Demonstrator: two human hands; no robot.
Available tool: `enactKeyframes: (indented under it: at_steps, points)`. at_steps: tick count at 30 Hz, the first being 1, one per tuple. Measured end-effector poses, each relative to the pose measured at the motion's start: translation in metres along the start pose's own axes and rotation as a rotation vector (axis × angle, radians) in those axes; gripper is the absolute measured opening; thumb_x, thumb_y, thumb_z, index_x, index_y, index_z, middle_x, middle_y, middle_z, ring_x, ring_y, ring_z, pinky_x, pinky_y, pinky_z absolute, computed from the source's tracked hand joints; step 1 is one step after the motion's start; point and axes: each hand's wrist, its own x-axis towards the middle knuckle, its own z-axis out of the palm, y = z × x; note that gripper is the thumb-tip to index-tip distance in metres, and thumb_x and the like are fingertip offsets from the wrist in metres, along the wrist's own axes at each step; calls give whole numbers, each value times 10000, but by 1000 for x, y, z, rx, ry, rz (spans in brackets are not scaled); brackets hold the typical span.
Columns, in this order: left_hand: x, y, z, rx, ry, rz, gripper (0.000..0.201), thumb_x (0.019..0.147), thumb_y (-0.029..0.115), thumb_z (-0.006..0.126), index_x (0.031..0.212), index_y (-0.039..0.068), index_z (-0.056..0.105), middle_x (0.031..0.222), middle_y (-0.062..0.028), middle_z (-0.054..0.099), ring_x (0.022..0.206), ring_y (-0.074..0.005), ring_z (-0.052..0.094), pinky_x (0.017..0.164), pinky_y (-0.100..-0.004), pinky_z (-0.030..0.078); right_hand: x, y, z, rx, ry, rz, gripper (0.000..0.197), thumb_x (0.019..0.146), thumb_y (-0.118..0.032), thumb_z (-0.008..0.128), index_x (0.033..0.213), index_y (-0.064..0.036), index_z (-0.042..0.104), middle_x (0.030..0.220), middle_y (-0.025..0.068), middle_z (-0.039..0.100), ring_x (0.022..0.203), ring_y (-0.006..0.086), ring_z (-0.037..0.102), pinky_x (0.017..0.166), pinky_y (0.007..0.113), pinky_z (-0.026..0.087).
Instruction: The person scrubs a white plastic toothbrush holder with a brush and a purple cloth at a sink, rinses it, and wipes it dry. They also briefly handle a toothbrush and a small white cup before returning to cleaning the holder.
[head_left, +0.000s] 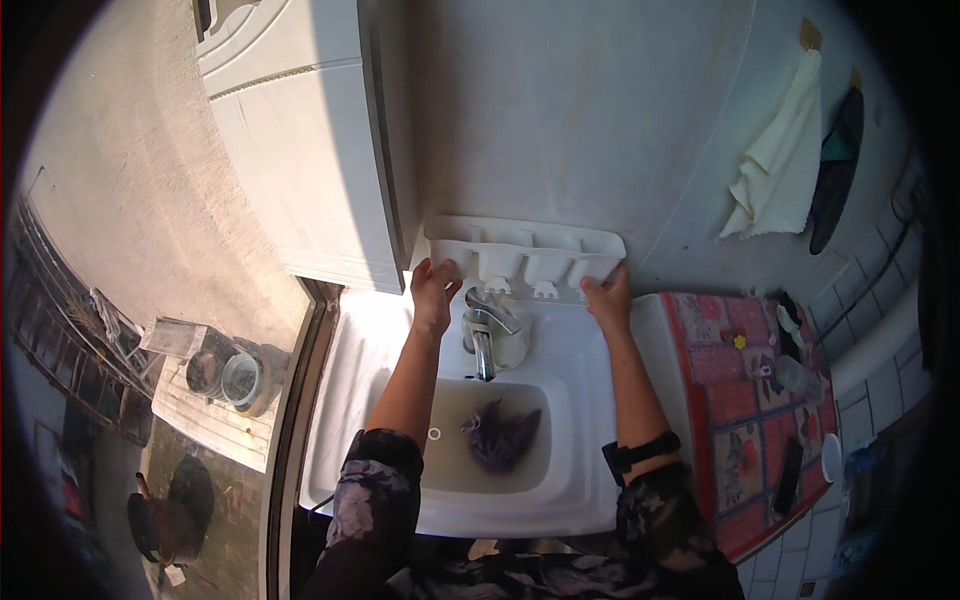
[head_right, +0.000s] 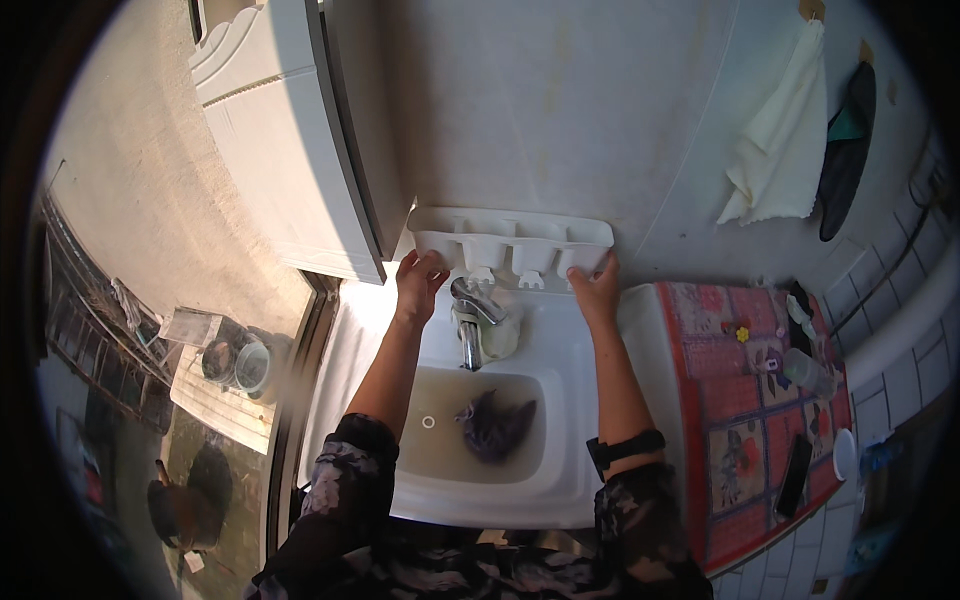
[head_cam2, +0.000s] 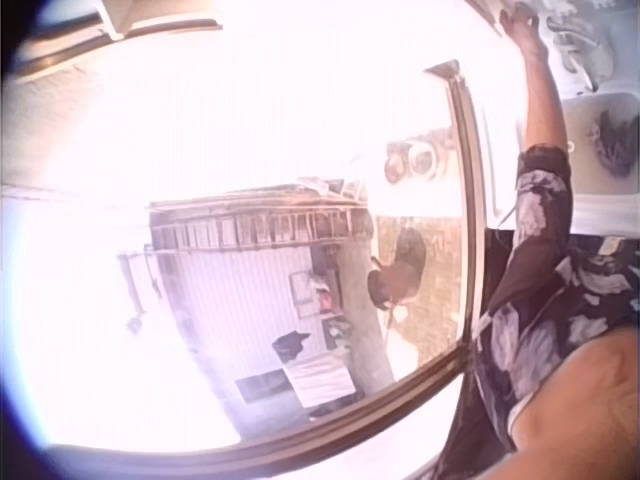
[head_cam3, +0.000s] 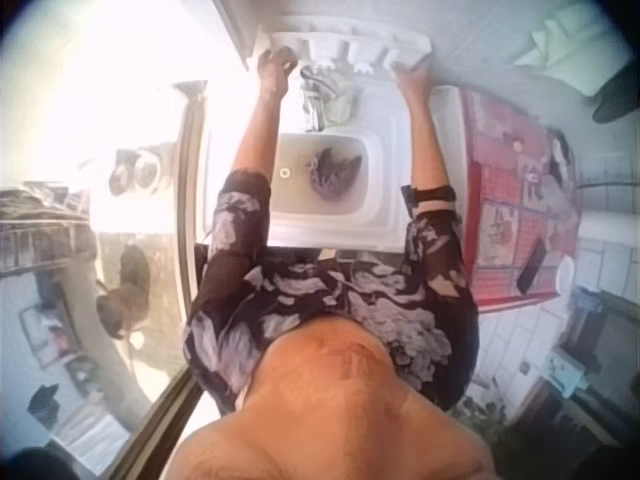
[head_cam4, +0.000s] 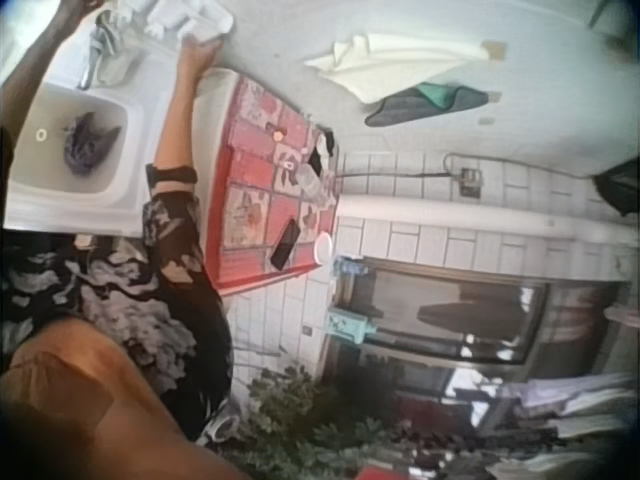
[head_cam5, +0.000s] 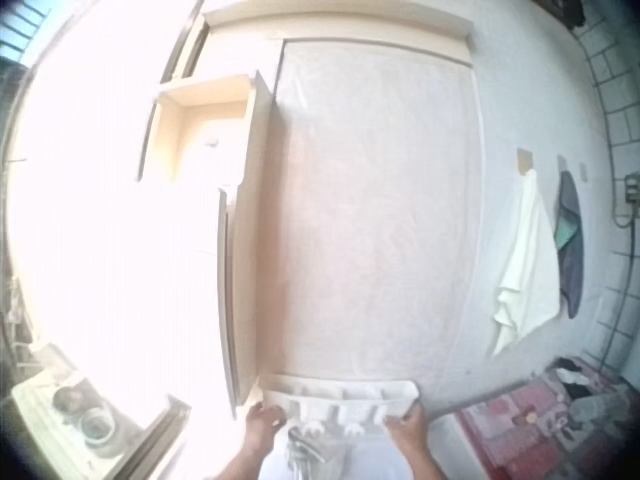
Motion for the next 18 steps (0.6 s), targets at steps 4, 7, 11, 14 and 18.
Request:
enactKeyframes:
  at_steps: [4,7,11,14,18]
  points:
    - [1,-4,2,27,51,0,494,817,171,662,1226,13,434,994,-117,595,852,-195,604,711,-312,513,0,-1,-5,-56,-110,81,593,731,-229,704,1198,31,448,1049,193,605,914,293,611,792,374,488]
    - [1,-3,2,93,99,4,566,824,200,670,1278,-5,401,1027,-139,596,894,-222,607,727,-338,535,2,-1,-5,-299,-35,-67,512,748,-274,693,1104,35,495,979,203,626,885,325,624,785,388,485]
    - [-3,0,3,104,53,30,534,838,194,657,1264,-11,408,1046,-147,590,894,-232,612,712,-334,559,4,1,-3,-390,-12,-135,484,747,-302,695,1038,43,520,962,224,627,889,355,624,794,406,480]
    - [-4,2,5,125,67,37,531,836,192,662,1257,-15,412,1047,-149,590,890,-234,615,700,-330,562,6,0,-3,-387,-33,-141,482,738,-300,705,1020,48,527,968,229,626,892,361,622,788,410,482]
    - [-4,0,7,146,105,49,554,831,204,675,1254,-33,408,1048,-152,588,894,-245,618,689,-333,570,6,-5,-3,-308,-81,-127,499,723,-300,720,1010,60,527,974,229,621,890,362,621,779,413,484]
